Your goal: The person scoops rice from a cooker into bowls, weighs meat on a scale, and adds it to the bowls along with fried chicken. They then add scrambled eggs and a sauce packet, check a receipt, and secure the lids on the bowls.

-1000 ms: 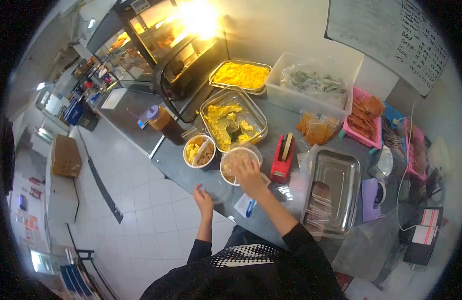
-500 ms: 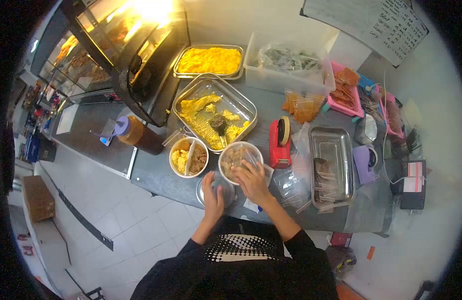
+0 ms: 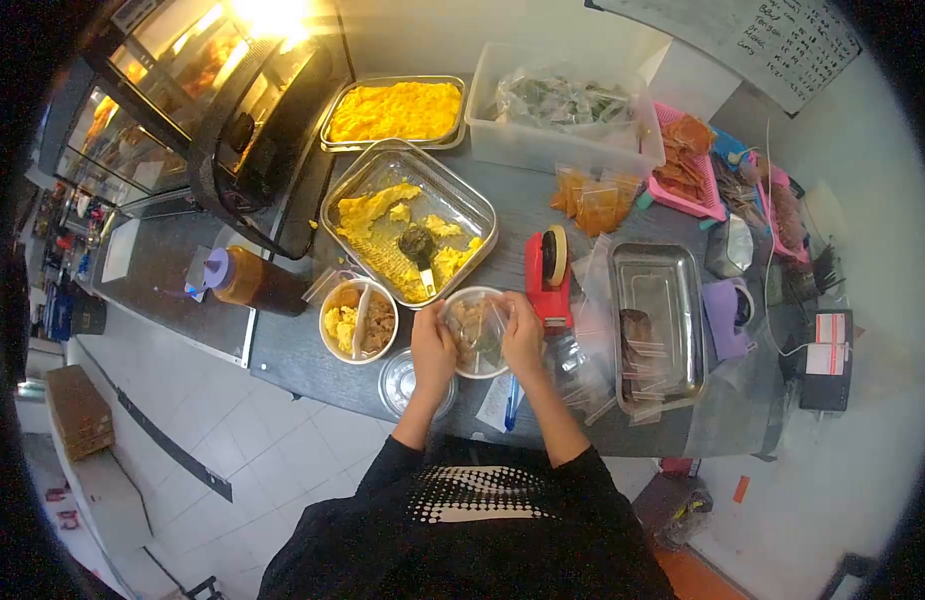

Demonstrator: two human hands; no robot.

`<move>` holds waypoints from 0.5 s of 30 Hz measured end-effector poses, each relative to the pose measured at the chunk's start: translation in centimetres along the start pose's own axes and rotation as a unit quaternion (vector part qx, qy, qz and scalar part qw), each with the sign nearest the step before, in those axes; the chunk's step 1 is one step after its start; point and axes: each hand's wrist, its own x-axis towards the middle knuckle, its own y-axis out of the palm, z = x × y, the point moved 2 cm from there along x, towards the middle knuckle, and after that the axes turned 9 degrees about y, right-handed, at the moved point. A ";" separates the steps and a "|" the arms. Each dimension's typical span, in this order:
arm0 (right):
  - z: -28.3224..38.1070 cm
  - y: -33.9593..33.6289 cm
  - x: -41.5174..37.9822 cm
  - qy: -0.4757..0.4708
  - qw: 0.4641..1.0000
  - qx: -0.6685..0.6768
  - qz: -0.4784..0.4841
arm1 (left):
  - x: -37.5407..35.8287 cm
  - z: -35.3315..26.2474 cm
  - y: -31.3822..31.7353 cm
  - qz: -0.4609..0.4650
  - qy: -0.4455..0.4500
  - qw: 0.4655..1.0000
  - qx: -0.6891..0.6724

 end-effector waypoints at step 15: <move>-1.4 0.5 1.3 0.027 0.995 0.090 0.040 | 2.0 -0.7 1.2 -0.003 0.021 0.997 0.070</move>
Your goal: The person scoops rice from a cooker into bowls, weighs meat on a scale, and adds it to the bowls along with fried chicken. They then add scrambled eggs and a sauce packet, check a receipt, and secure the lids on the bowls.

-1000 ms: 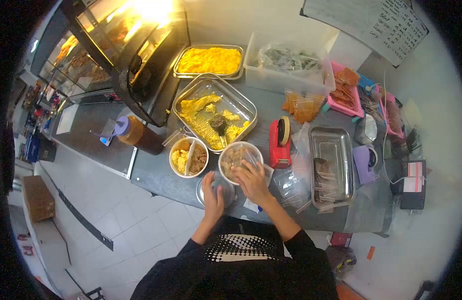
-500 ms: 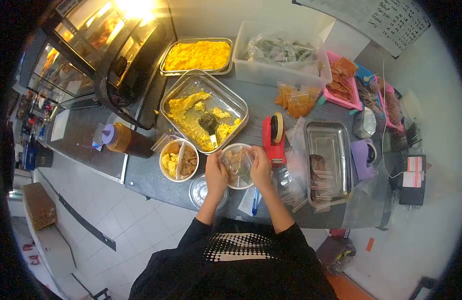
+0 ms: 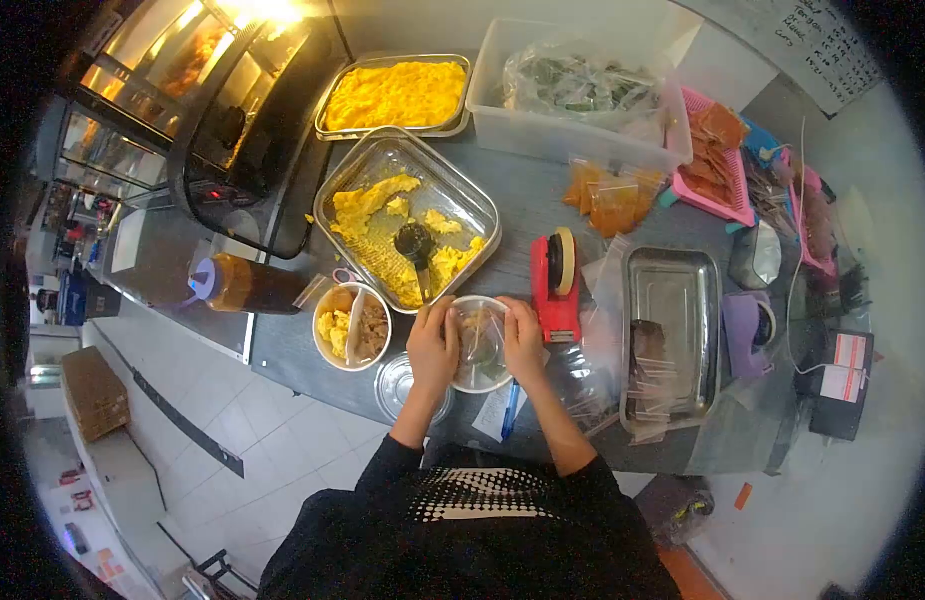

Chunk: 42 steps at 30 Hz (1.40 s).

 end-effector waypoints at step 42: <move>16.5 -1.9 -9.1 -0.374 0.899 -0.015 0.227 | -7.0 -7.9 -16.4 -0.087 0.092 0.991 0.047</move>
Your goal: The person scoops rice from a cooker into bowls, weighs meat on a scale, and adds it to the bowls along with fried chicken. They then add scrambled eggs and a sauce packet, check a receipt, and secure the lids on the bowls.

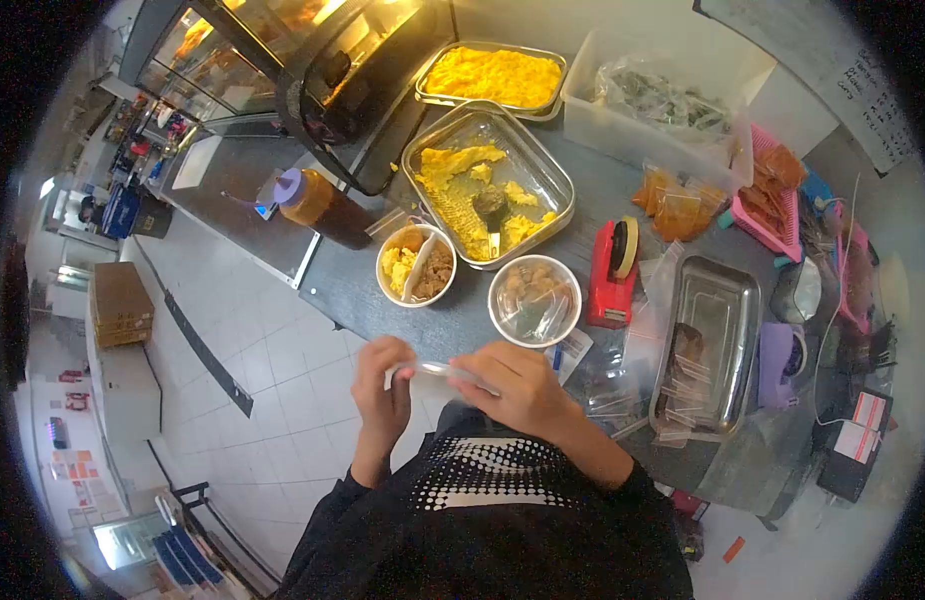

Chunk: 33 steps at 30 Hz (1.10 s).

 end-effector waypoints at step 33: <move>4.9 -2.2 -0.9 -0.195 0.946 -0.211 -0.152 | 2.7 -4.8 -1.3 0.166 -0.223 0.780 -0.560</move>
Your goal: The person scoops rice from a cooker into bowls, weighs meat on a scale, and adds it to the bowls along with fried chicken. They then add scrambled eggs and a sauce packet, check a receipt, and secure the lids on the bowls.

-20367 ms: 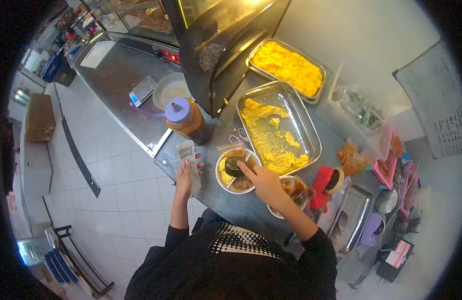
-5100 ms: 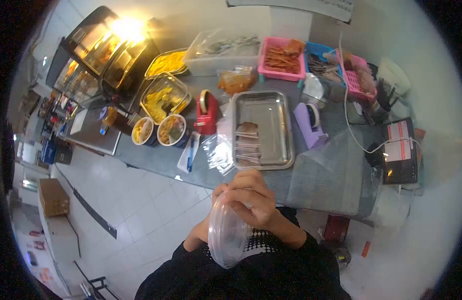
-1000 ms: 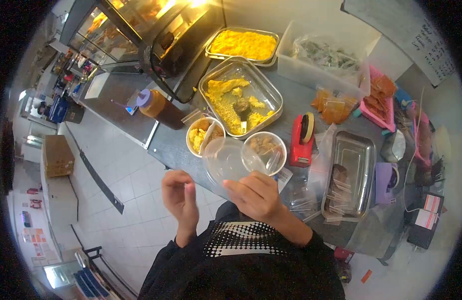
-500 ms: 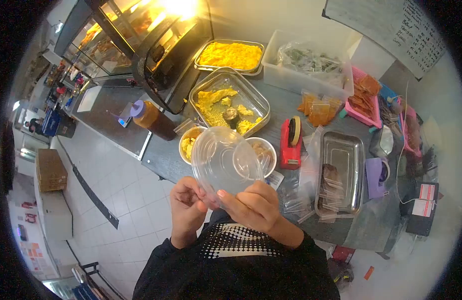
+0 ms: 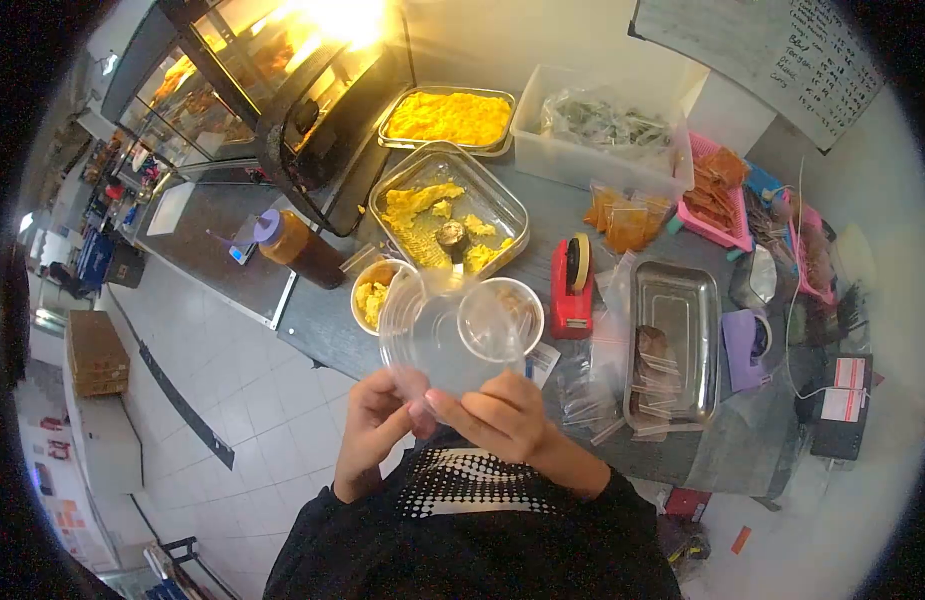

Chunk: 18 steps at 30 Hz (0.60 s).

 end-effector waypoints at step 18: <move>0.8 4.2 -8.5 0.419 0.844 0.185 0.280 | -5.9 11.1 -1.7 -0.153 -0.101 0.947 0.262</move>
